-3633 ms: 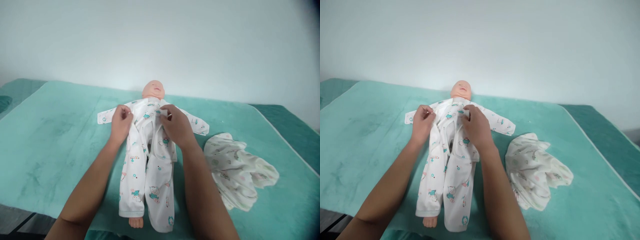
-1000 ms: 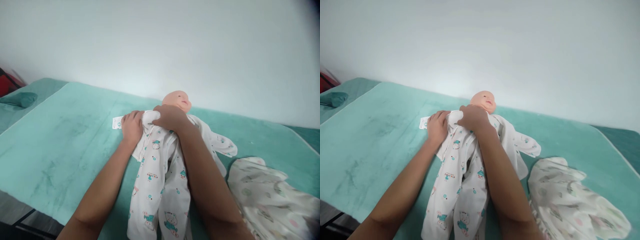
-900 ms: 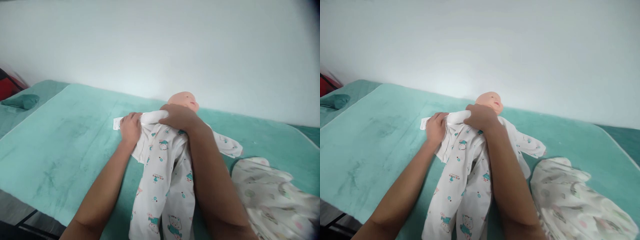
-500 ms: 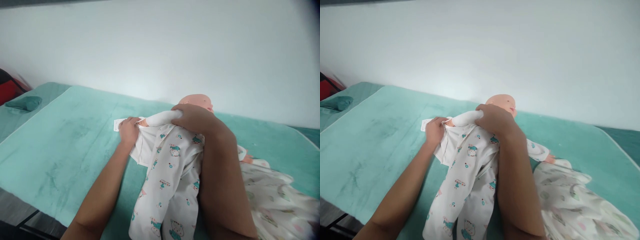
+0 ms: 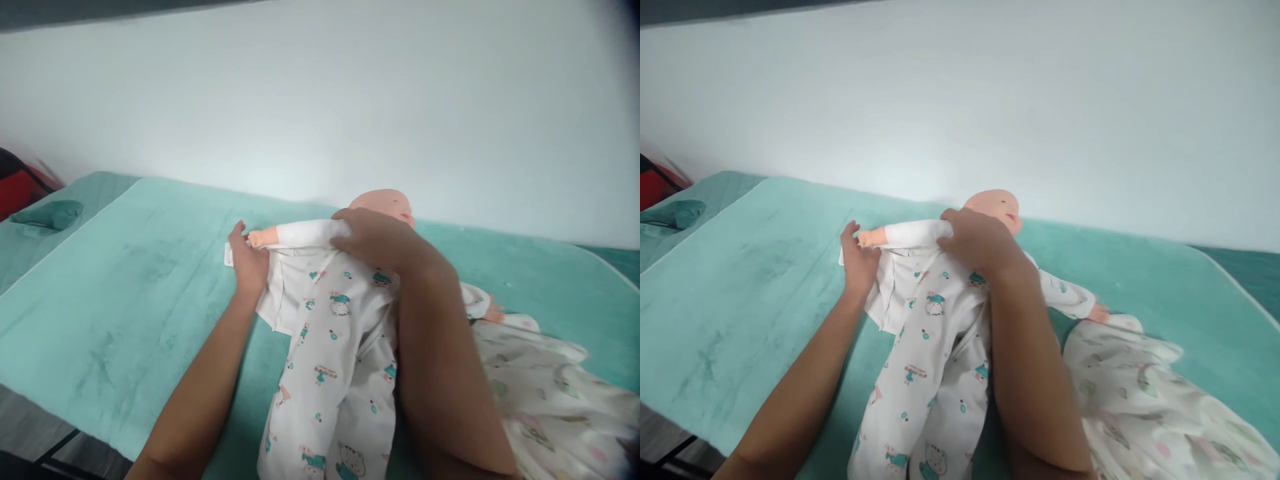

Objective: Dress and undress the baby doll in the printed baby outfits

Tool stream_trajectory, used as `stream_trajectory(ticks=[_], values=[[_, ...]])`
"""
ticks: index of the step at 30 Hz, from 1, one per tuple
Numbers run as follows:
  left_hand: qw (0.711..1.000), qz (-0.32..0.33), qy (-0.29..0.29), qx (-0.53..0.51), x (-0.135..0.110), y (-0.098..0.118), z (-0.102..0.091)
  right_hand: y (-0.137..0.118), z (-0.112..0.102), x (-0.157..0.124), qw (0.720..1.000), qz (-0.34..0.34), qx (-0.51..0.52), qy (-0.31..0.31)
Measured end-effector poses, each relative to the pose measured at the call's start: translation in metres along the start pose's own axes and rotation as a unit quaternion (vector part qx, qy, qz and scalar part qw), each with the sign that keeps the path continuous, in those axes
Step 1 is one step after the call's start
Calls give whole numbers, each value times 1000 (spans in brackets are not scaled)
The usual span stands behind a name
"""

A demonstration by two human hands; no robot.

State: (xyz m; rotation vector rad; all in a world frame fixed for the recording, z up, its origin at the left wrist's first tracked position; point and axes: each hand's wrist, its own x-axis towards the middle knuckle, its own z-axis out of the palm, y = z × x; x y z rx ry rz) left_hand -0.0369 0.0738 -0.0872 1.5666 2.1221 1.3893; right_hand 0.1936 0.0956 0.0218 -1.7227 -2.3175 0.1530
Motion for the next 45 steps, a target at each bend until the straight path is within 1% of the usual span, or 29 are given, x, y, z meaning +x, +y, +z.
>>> stream_trajectory(ticks=[2, 3, 4, 6, 8, 10, 12, 14, 16, 18, 20, 22, 24, 25, 26, 27, 29, 31, 33, 36, 38, 40, 42, 44, 45], values=[[999, 36, 21, 31, -5, 4, -2, -15, 10, 4, 997, -13, -49, -56], [995, 72, 14, 72, -7, 7, -3, -23, 15, 5, 994, -27, -77, -76], [986, 115, -8, 119, -10, 10, -2, -31, 20, 6, 991, -41, -104, -73], [958, 194, -84, 193, -14, 16, 0, -43, 28, 6, 986, -75, -137, -60], [936, 228, -144, 225, -15, 18, 5, -50, 33, 4, 983, -103, -139, -54], [929, 229, -159, 242, -12, 18, 8, -51, 33, 3, 984, -120, -116, -54], [928, 222, -147, 260, -9, 17, 9, -48, 29, 1, 988, -129, -66, -52], [928, 216, -135, 271, -6, 15, 9, -43, 25, -2, 990, -134, 10, -43], [930, 209, -127, 275, -4, 14, 8, -35, 21, -9, 985, -137, 98, -24], [933, 198, -120, 275, -3, 13, 8, -24, 20, -21, 975, -136, 173, 15], [938, 185, -112, 272, -2, 13, 8, -10, 24, -37, 962, -125, 234, 67], [943, 171, -102, 267, -1, 13, 8, 8, 36, -54, 943, -102, 292, 125], [948, 156, -88, 262, 0, 13, 7, 27, 52, -68, 923, -60, 332, 183], [951, 146, -80, 261, 1, 13, 6, 36, 60, -73, 920, -34, 330, 209], [953, 134, -72, 262, 2, 12, 5, 44, 68, -76, 923, -9, 309, 227], [954, 125, -67, 262, 3, 12, 4, 50, 75, -77, 931, 14, 277, 236], [956, 114, -72, 262, 4, 12, 3, 58, 84, -75, 950, 43, 203, 233], [956, 111, -85, 257, 4, 11, 3, 62, 87, -70, 961, 64, 151, 223], [958, 114, -95, 247, 4, 11, 4, 66, 86, -66, 966, 82, 122, 214], [963, 121, -101, 219, 3, 11, 6, 75, 82, -62, 968, 110, 106, 196], [970, 123, -106, 182, 2, 13, 5, 82, 83, -59, 966, 122, 106, 199], [981, 118, -103, 118, 1, 20, 2, 84, 85, -56, 962, 126, 111, 216], [988, 110, -101, 30, -3, 33, -4, 83, 86, -53, 958, 126, 121, 229], [985, 115, -119, -53, -9, 51, -8, 80, 87, -51, 956, 126, 127, 231], [979, 131, -137, -81, -13, 63, -9, 78, 87, -51, 957, 124, 128, 228]])
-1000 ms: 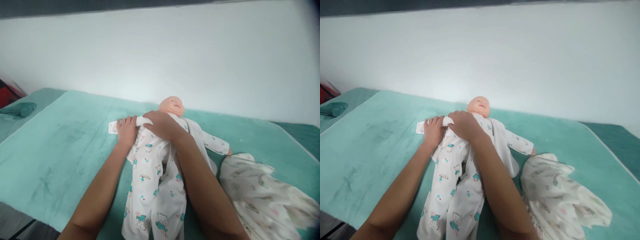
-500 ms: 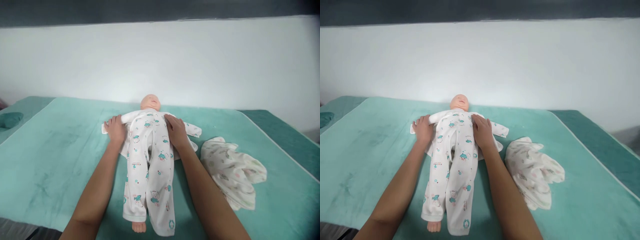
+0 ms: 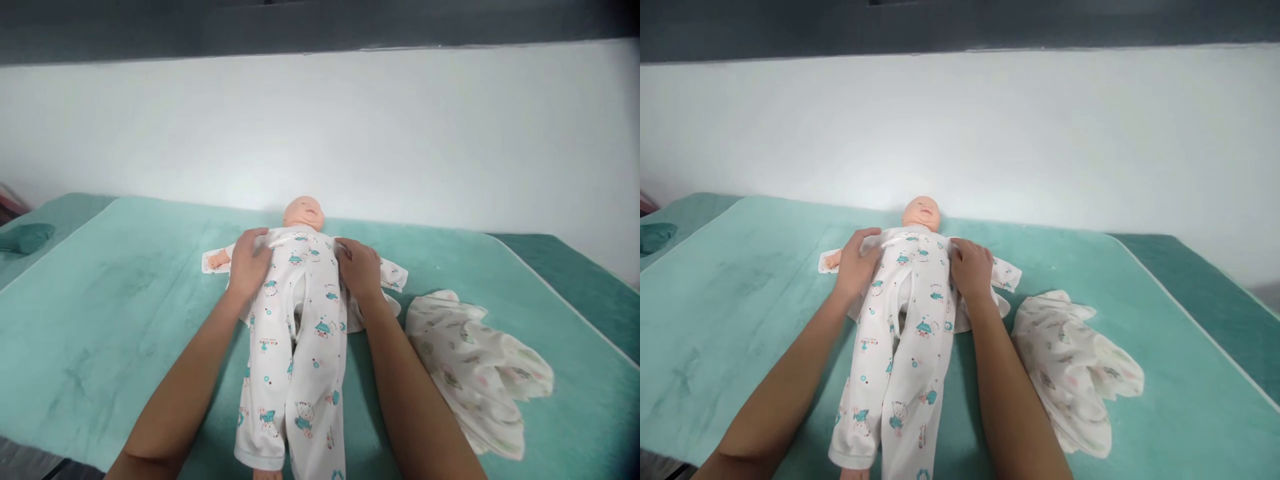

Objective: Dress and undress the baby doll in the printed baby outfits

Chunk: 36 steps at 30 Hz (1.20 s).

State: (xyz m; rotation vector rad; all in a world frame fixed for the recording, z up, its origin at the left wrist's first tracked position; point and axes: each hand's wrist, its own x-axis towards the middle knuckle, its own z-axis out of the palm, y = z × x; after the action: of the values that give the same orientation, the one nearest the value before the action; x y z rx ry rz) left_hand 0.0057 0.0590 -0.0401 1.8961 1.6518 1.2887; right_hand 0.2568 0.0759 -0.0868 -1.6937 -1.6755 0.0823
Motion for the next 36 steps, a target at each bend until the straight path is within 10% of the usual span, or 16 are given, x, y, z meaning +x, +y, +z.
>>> stream_trajectory(ticks=[3, 7, 18, 29, 36], values=[[986, 123, -109, 13, -1, 42, 17, -3, 0, -1, 1000, -8, -10, -11], [894, 276, -279, 215, 9, 91, 58, -1, -2, -1, 999, -13, -37, -22], [801, 144, -425, 397, 48, 121, 131, 8, -7, 3, 991, 114, 49, 59], [843, 142, -347, 386, 44, 128, 115, 10, -10, 6, 963, 153, 171, 141], [843, 126, -316, 416, 67, 130, 74, 20, -8, 12, 885, 211, 340, 238]])
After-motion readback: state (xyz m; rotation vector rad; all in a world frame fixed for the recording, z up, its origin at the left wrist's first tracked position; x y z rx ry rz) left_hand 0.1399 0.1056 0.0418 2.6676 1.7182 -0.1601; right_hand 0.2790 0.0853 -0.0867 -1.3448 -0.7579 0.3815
